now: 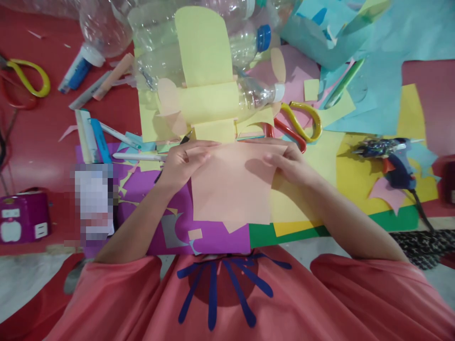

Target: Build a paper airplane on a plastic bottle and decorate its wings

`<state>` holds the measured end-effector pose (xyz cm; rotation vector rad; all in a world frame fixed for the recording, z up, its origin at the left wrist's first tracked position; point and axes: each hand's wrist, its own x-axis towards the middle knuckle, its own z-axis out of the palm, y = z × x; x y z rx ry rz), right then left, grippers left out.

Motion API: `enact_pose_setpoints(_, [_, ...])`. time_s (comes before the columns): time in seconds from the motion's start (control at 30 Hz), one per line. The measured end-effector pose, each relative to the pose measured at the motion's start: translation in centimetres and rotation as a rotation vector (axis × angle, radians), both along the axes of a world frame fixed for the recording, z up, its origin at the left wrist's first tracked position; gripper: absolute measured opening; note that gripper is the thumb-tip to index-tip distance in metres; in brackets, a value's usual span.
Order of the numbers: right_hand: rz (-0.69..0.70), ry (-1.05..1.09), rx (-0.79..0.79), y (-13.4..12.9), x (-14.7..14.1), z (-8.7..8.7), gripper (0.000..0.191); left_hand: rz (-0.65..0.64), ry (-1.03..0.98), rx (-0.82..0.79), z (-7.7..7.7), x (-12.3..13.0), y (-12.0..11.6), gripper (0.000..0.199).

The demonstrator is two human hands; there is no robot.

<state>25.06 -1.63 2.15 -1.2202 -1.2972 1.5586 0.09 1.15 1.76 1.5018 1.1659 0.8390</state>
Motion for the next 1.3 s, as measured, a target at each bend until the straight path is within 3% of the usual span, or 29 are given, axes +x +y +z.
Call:
enact_pose_setpoints(0.13, [-0.015, -0.012, 0.093, 0.1, 0.6, -1.0, 0.056, -0.027, -0.071, -0.028, 0.0, 0.2, -0.2, 0.017])
enact_pose_setpoints(0.27, [-0.034, -0.134, 0.149, 0.2, 0.8, -0.7, 0.041, -0.062, -0.075, -0.077, 0.3, 0.2, -0.4, 0.014])
enact_pose_setpoints(0.4, [0.032, -0.126, 0.166, 0.4, 0.3, 0.3, 0.032, -0.154, -0.048, -0.095, 0.8, 0.3, -0.5, 0.012])
enact_pose_setpoints(0.53, [0.104, -0.060, 0.063, 0.6, 0.3, 0.6, 0.016, -0.245, -0.082, -0.080, 0.8, 0.5, -0.6, 0.011])
enact_pose_setpoints(0.8, [0.268, -0.097, 0.004, 0.4, 0.4, 0.6, 0.020, -0.236, -0.070, -0.004, 0.6, 0.6, -0.9, 0.012])
enact_pose_setpoints(1.0, [0.179, -0.215, 0.112, 0.4, 0.4, 0.7, 0.018, -0.205, 0.218, 0.263, 0.7, 0.1, -1.0, 0.025])
enact_pose_setpoints(1.2, [0.210, -0.350, 0.242, -0.2, 0.0, 0.0, 0.022, -0.403, 0.596, 0.734, -0.1, -0.2, -0.6, 0.027])
enact_pose_setpoints(1.3, [0.216, -0.423, 0.401, -0.4, 0.0, -0.7, 0.028, -0.376, 0.631, 0.848, -0.4, -0.2, -0.4, 0.025])
